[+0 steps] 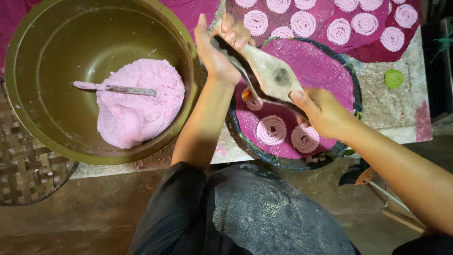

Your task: The person loads pink dough into a wooden hand press and squeezes rosette-shaped dollops of dough onto round pink mats, filling each mat with rows of rosettes. They then carry a filled mat to a steamer pot on a stove and place it in to steam.

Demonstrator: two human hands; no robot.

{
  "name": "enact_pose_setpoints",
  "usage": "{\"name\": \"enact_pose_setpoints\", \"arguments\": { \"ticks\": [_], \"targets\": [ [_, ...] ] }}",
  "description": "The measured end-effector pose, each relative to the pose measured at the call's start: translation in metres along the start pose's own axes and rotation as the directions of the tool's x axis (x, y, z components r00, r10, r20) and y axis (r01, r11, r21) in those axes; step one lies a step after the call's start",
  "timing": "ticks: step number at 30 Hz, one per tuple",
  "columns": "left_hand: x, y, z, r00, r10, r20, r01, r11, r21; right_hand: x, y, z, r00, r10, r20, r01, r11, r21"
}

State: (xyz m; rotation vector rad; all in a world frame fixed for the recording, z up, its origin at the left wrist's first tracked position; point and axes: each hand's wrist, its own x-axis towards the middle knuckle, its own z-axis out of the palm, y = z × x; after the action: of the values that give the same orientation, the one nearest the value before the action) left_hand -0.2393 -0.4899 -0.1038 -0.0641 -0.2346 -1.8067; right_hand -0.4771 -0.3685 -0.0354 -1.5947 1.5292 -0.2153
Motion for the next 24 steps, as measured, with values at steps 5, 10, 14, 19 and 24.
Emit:
{"name": "enact_pose_setpoints", "arguments": {
  "ticks": [5, 10, 14, 19, 24],
  "targets": [
    [-0.013, -0.032, 0.001, 0.988, 0.054, -0.148, -0.051, 0.998, 0.021, -0.021, 0.007, -0.017, 0.995, 0.100, 0.017, -0.098, 0.993, -0.059],
    [0.013, -0.040, 0.003, 0.991, 0.056, -0.125, -0.060, 0.998, -0.034, -0.008, -0.003, -0.028, 0.985, 0.118, -0.128, -0.143, 0.969, -0.202],
    [0.021, -0.012, 0.005, 0.996, 0.042, -0.073, -0.042, 0.999, 0.005, 0.010, -0.010, -0.008, 0.986, 0.045, -0.158, -0.062, 0.993, -0.104],
    [-0.010, 0.000, 0.002, 0.982, 0.059, -0.179, -0.057, 0.998, 0.015, -0.001, -0.004, 0.009, 1.000, 0.021, 0.009, -0.021, 0.999, 0.038],
    [-0.015, -0.038, 0.001, 0.944, 0.053, -0.326, -0.065, 0.998, -0.027, -0.020, 0.005, -0.013, 0.992, 0.126, 0.003, -0.126, 0.990, -0.068]
  ]
}}
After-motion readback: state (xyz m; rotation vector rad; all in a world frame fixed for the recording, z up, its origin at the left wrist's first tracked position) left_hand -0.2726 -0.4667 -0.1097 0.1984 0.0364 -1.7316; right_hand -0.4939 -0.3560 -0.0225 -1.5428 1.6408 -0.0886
